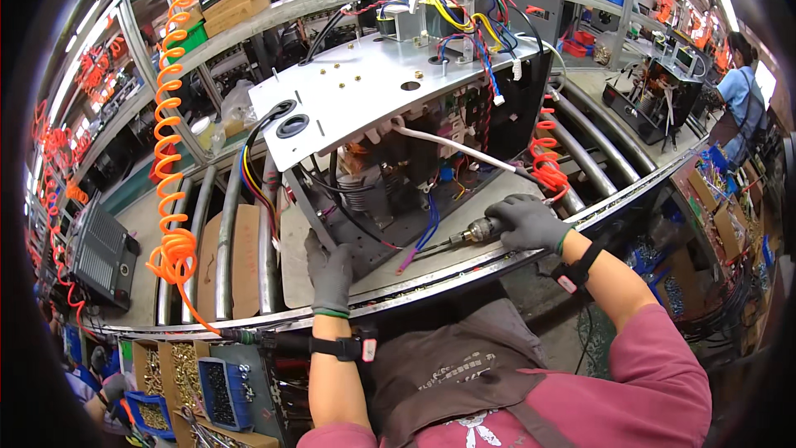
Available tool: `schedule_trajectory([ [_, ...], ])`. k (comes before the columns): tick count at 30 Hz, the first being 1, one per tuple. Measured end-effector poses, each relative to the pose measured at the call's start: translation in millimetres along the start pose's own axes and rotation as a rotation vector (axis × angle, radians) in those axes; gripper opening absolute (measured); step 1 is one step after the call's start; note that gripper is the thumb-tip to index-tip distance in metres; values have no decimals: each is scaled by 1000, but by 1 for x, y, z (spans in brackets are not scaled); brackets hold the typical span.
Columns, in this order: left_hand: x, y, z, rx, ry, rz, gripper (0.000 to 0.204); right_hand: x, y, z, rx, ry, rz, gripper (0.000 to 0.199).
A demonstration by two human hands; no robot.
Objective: Assembling an industrial electronic unit using an air-powered screwdriver and connecting wiring harnesses.
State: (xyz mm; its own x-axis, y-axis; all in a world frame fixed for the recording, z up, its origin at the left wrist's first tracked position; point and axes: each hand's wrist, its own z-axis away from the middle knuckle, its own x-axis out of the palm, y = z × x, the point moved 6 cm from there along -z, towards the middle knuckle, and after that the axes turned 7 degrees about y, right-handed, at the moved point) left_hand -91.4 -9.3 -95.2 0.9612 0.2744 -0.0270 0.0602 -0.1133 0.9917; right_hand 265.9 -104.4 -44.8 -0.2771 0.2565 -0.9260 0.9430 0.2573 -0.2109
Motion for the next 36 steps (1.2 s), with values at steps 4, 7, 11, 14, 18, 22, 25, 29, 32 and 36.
schedule_trajectory([
  [4,16,30,49,30,91,-137,74,1,2,-6,7,-140,-74,40],
  [7,18,-6,58,104,97,80,75,3,2,-6,-49,-213,-159,43],
  [11,34,18,73,-3,41,140,72,7,8,1,-96,-206,-74,48],
  [14,40,32,77,-56,52,162,70,13,6,-1,-132,-204,-5,51],
  [18,40,34,78,-101,-2,346,74,13,3,-13,-167,-265,-23,55],
  [22,38,26,72,-85,-24,316,69,13,2,-16,-191,-289,-34,52],
  [25,38,28,71,-81,-22,173,72,3,-9,-20,-197,-245,-58,51],
  [29,41,38,73,-12,-6,184,76,-18,-28,-25,-152,-27,-197,41],
  [32,37,33,72,-112,-56,130,76,-11,-40,-19,-89,58,-270,38],
  [36,36,34,68,-75,-67,6,78,-4,-37,-17,-79,164,-462,41],
])
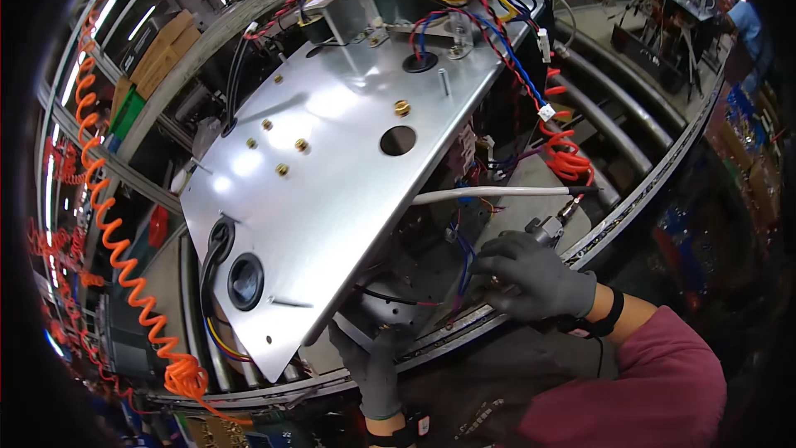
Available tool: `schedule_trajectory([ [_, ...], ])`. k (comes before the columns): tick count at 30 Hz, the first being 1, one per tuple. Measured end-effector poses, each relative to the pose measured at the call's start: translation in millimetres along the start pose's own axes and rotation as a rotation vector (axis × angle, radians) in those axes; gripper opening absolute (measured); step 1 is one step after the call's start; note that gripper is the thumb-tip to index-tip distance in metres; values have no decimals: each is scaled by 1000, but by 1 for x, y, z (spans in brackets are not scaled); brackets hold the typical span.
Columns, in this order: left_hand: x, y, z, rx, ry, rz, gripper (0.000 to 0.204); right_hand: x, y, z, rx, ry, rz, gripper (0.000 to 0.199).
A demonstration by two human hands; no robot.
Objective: Assembling an industrial electronic unit using an air-powered screwdriver and connecting wiring harnesses.
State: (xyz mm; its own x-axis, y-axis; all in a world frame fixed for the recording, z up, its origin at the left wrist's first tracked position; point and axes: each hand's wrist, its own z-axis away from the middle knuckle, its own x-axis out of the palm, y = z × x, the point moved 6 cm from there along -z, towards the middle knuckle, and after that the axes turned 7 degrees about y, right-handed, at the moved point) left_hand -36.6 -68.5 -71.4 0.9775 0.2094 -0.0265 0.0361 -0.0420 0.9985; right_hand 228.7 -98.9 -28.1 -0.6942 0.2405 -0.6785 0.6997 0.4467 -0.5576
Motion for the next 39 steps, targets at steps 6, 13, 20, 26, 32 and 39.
schedule_trajectory([
  [6,-20,29,9,250,138,-546,76,-13,-4,-22,82,194,-213,43],
  [13,26,121,-8,379,8,-468,43,-9,-29,-44,-90,128,-365,62],
  [20,59,107,-38,457,-95,-324,35,17,-46,-73,-75,51,-398,65],
  [26,61,104,-50,745,-96,-622,23,25,-55,-81,82,7,-244,49],
  [32,63,118,-70,782,-128,-459,26,22,-57,-90,59,-6,-23,47],
  [39,44,57,-108,141,-471,420,40,12,-65,-93,-82,126,40,57],
])
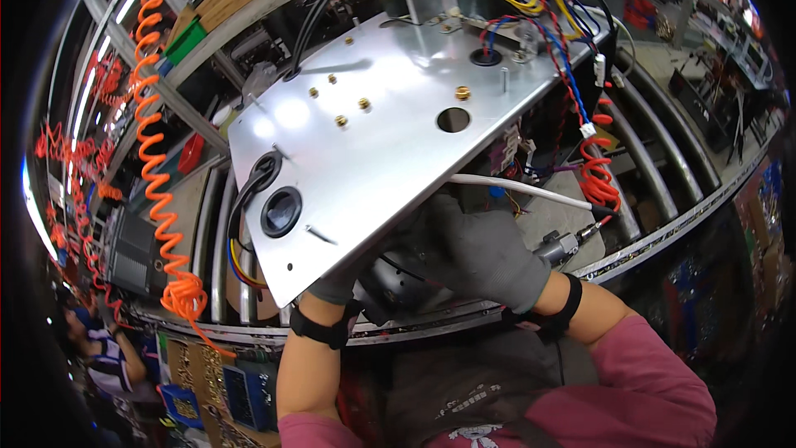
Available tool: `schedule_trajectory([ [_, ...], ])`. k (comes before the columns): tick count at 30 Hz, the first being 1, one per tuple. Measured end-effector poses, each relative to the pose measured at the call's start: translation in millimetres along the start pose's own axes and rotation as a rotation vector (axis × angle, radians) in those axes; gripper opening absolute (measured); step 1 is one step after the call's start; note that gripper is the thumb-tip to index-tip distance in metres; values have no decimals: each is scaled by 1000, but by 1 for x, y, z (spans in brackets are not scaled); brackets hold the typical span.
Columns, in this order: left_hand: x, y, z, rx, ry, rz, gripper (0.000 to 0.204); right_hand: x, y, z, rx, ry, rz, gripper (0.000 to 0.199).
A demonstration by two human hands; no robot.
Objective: Assembling an industrial electronic unit using an air-powered screwdriver and connecting wiring harnesses.
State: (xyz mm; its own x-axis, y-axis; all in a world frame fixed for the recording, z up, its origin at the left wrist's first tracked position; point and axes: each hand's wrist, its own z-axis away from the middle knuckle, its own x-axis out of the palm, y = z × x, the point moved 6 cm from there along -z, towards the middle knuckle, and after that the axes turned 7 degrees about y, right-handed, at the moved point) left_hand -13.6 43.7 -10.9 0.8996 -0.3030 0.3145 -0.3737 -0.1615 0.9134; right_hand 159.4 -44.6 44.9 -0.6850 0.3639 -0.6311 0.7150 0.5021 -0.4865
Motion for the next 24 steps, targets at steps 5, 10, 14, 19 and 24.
schedule_trajectory([
  [5,19,15,-1,202,-296,-807,54,9,-4,1,25,23,10,48],
  [10,-44,-40,-16,-20,-191,-167,55,7,-16,0,-17,106,-13,60],
  [14,-8,-36,-21,-484,-159,881,57,6,-1,9,-36,74,126,56],
  [19,-16,-30,-20,-55,-277,343,55,0,-10,-5,-61,-90,293,55],
  [24,5,-22,-23,-352,-93,778,44,3,-9,-10,61,-75,408,36],
])
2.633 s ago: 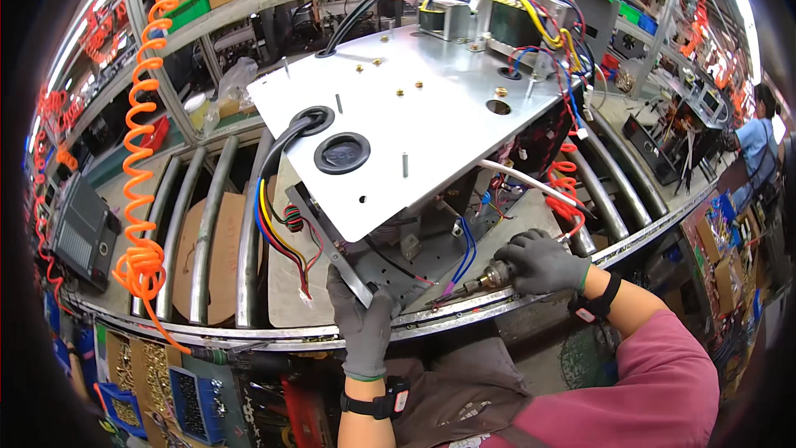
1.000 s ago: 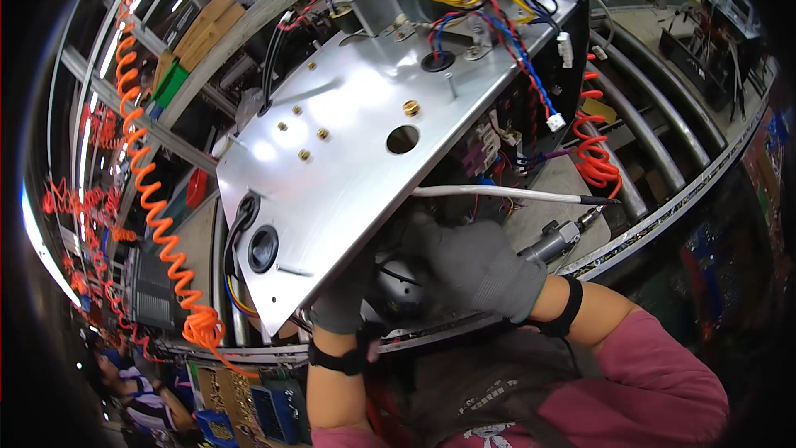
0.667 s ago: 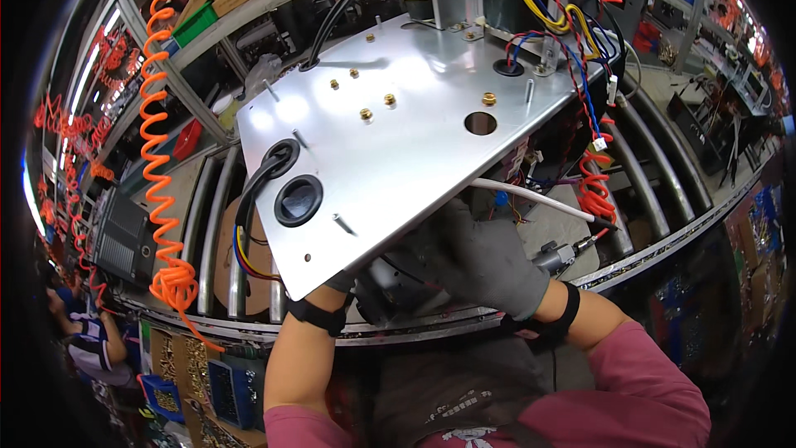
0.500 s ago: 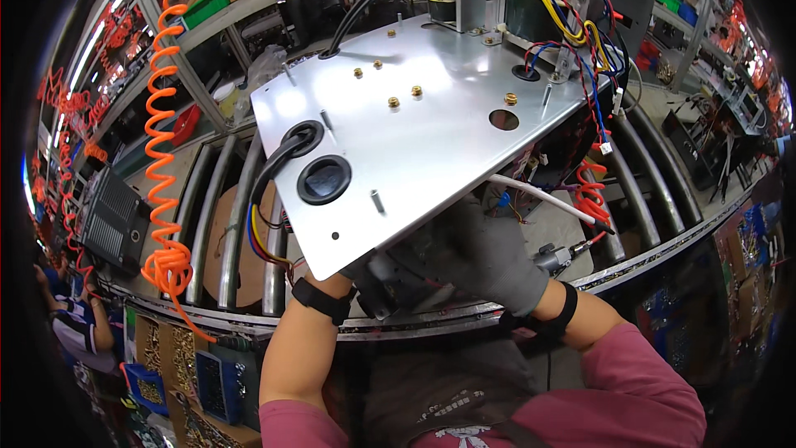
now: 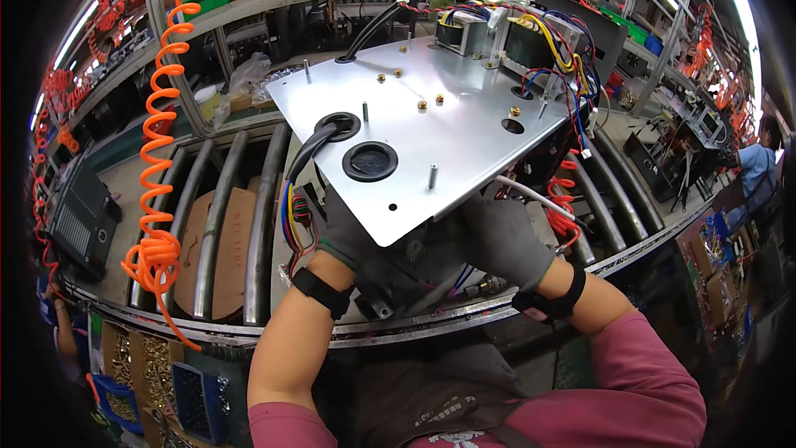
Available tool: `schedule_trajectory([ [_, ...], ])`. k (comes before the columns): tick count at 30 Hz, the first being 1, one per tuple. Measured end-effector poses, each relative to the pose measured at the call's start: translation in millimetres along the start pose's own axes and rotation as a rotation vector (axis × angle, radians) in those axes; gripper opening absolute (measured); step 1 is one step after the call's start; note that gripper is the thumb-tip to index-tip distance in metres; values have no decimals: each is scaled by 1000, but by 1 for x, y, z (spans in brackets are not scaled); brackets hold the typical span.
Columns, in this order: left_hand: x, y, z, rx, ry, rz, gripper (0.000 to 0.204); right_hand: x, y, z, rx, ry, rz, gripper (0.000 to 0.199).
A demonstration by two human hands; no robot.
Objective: Assembling an industrial electronic unit using an air-powered screwdriver and connecting wiring harnesses.
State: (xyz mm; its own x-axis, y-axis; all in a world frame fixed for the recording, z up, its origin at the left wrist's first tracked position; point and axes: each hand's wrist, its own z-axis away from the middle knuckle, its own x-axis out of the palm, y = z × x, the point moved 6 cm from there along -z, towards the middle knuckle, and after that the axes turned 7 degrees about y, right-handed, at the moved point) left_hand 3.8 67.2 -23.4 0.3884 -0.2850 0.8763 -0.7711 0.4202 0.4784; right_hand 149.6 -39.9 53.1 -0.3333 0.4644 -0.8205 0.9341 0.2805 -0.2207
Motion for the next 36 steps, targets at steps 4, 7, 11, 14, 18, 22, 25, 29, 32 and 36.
schedule_trajectory([
  [4,2,5,1,194,106,-220,39,5,-4,-1,-91,-1,30,32],
  [7,4,1,0,109,116,-106,39,2,-8,-1,-123,44,-16,6],
  [11,1,1,-1,103,177,-116,40,-1,-8,-1,-107,92,-92,5],
  [14,2,0,1,101,112,-75,41,-1,-5,0,-123,58,-53,18],
  [18,-8,-2,-1,127,-54,-263,49,7,3,1,-126,-14,84,35],
  [22,2,-6,10,116,-150,-210,52,13,6,5,-132,-47,82,37],
  [25,-7,-11,16,-16,-106,-104,52,14,7,7,-92,-18,73,26],
  [29,-16,-13,16,-157,-56,-11,53,15,4,6,-201,43,41,27],
  [32,3,-1,19,571,-277,-1673,53,9,-5,4,-215,61,-41,31],
  [36,13,-2,28,400,-106,-1540,51,23,6,10,10,-73,-221,52],
])
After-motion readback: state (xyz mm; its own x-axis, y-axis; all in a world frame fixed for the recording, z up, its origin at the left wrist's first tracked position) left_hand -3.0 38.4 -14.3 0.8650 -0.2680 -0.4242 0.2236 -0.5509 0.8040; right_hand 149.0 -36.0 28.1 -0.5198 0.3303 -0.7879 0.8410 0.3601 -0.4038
